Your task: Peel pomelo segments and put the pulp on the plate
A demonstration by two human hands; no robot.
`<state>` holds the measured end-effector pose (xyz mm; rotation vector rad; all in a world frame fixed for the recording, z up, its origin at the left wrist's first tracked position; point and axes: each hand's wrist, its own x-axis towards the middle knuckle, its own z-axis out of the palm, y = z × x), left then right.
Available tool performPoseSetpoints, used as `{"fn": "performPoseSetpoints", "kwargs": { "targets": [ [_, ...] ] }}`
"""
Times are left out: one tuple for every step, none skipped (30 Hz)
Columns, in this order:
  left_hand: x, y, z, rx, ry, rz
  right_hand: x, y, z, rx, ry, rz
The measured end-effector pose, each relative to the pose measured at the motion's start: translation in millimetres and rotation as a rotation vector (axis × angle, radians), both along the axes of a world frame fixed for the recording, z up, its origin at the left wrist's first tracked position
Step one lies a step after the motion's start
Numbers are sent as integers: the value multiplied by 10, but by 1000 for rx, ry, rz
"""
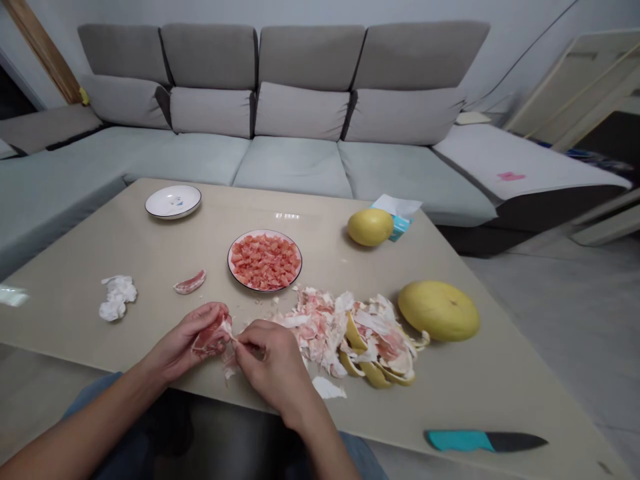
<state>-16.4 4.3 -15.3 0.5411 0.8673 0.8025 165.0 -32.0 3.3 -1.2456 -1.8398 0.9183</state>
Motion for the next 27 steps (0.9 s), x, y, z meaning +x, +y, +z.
{"fn": "performPoseSetpoints", "kwargs": {
  "targets": [
    [2, -1, -3, 3, -8, -2, 2, -2, 4, -6, 1, 9],
    [6, -2, -5, 13, -14, -4, 2, -4, 7, -11, 2, 16],
    [12, -4, -5, 32, -17, -2, 2, -7, 8, -16, 1, 21],
    [18, -7, -3, 57, -11, 1, 0, -10, 10, -23, 2, 26],
    [26, -10, -1, 88, 2, 8, -4, -15, 13, -30, 4, 32],
    [34, -14, 2, 125, 21, 17, -9, -20, 18, -36, 10, 42],
    [41, -19, 5, 164, 44, 27, -14, -26, 26, -44, 19, 57],
    [47, -24, 9, 204, 69, 35, -18, -31, 38, -53, 32, 75],
    [52, -29, 14, 241, 94, 41, -20, -37, 52, -63, 47, 92],
    [55, -34, 19, 275, 117, 44, -19, -40, 68, -74, 63, 106],
    [57, -38, 24, 305, 137, 43, -15, -42, 83, -85, 79, 114],
    [56, -40, 30, 329, 156, 40, -6, -41, 93, -96, 91, 109],
    [55, -41, 35, 346, 172, 37, 7, -36, 95, -109, 95, 96],
    [53, -40, 39, 356, 186, 32, 25, -29, 88, -122, 86, 76],
    [50, -38, 42, 358, 200, 20, 45, -18, 71, -136, 62, 51],
    [48, -35, 43, 353, 215, 4, 67, -6, 44, -147, 24, 20],
    [47, -31, 42, 347, 230, -15, 89, 7, 10, -152, -26, -19],
    [46, -28, 38, 344, 246, -35, 109, 20, -28, -145, -80, -70],
    [47, -24, 32, 345, 262, -52, 125, 32, -65, -125, -128, -133],
    [49, -22, 24, 351, 278, -65, 136, 41, -97, -98, -161, -200],
    [52, -21, 15, 359, 291, -75, 140, 47, -121, -70, -167, -252],
    [55, -22, 6, 364, 301, -84, 138, 50, -135, -50, -151, -280],
    [59, -25, -3, 365, 308, -95, 129, 49, -140, -38, -117, -284],
    [64, -30, -11, 366, 312, -105, 112, 47, -137, -33, -75, -264],
    [69, -37, -16, 367, 315, -115, 90, 43, -129, -33, -36, -229],
    [74, -46, -20, 369, 317, -126, 64, 40, -119, -36, -8, -188],
    [79, -55, -21, 372, 323, -137, 36, 37, -109, -38, 6, -147]
  ]
}}
